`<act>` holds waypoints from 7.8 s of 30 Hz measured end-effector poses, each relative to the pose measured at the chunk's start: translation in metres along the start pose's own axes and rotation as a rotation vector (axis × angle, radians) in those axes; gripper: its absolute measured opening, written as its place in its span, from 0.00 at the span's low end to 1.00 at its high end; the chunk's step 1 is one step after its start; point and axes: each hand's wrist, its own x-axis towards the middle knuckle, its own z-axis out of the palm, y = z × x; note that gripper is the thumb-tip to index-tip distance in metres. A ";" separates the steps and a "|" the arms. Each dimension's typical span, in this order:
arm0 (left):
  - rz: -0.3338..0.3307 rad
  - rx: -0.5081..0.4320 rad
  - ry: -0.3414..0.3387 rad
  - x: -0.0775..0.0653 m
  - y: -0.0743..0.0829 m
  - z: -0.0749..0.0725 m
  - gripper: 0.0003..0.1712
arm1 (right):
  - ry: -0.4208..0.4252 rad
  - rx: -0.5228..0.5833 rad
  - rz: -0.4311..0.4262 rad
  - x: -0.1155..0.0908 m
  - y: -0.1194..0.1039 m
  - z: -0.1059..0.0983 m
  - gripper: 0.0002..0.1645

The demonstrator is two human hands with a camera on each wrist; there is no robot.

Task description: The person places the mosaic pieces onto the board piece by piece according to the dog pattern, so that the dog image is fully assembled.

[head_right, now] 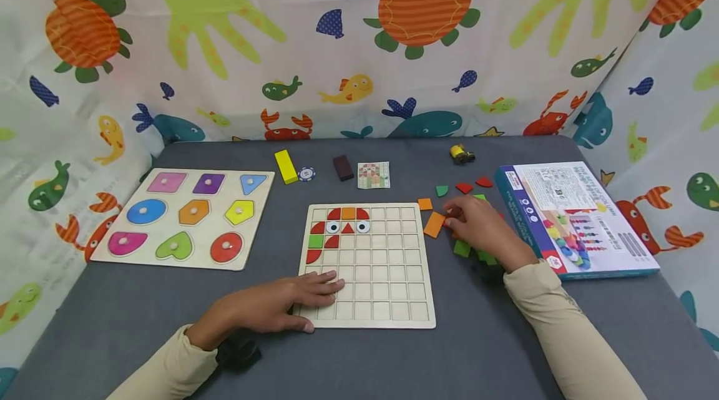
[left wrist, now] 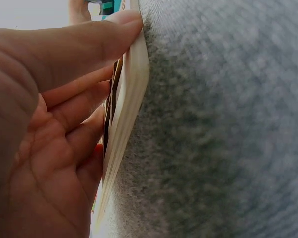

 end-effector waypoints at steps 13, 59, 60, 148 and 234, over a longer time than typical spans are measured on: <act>0.028 0.017 -0.022 0.003 -0.004 0.000 0.36 | -0.036 -0.112 -0.009 0.004 0.001 0.011 0.16; 0.008 -0.017 0.001 0.001 0.001 0.000 0.35 | 0.083 -0.018 -0.113 0.024 -0.046 0.008 0.08; 0.007 -0.017 -0.002 0.001 0.001 0.000 0.35 | 0.078 -0.022 -0.125 0.026 -0.051 0.010 0.07; 0.032 -0.018 -0.003 -0.003 0.001 -0.001 0.35 | -0.005 0.064 -0.071 0.038 -0.016 0.001 0.14; 0.008 -0.021 0.004 -0.001 0.000 0.005 0.36 | -0.026 -0.132 -0.084 0.050 -0.018 0.011 0.18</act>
